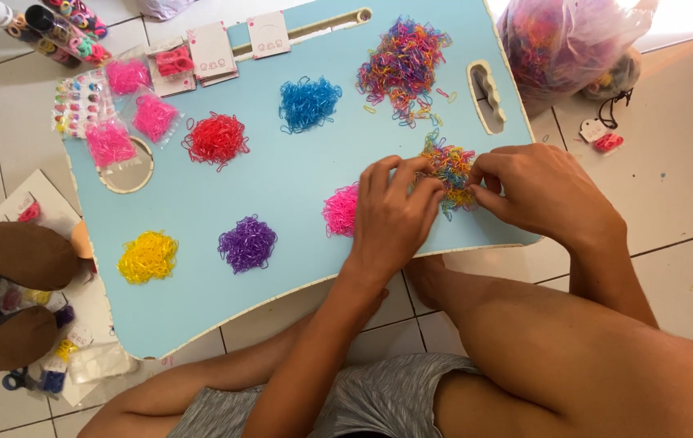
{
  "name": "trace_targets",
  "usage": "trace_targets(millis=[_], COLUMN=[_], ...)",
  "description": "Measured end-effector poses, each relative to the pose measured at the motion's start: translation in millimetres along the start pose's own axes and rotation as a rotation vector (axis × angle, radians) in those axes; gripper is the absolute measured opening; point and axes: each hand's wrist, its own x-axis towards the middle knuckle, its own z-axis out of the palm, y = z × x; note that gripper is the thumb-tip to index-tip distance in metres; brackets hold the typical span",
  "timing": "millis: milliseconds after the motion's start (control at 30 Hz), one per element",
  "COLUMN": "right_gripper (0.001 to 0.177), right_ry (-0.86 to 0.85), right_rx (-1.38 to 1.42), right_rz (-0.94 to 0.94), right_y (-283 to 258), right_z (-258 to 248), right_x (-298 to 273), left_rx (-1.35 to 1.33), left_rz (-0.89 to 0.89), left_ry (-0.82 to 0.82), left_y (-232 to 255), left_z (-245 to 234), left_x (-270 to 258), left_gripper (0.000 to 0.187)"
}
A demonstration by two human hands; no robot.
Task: Sorting a mixed pile of small colored rubber bands into distinct color groups on a blue portable desk.
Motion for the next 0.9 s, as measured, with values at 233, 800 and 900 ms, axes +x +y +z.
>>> trace_targets(millis=[233, 800, 900], right_gripper=[0.015, 0.015, 0.011], right_ry=[-0.059, 0.048, 0.164], right_rx=[-0.018, -0.075, -0.172], right_rz=[0.060, 0.021, 0.010], right_y=[-3, -6, 0], right_z=[2, 4, 8], right_x=[1, 7, 10], left_rx=[0.138, 0.529, 0.382], left_rz=[-0.031, -0.202, -0.155], left_ry=[-0.040, 0.053, 0.104], left_y=[-32, -140, -94], left_z=[-40, -152, -141], left_x=[7, 3, -15], left_gripper=[0.005, 0.019, 0.021])
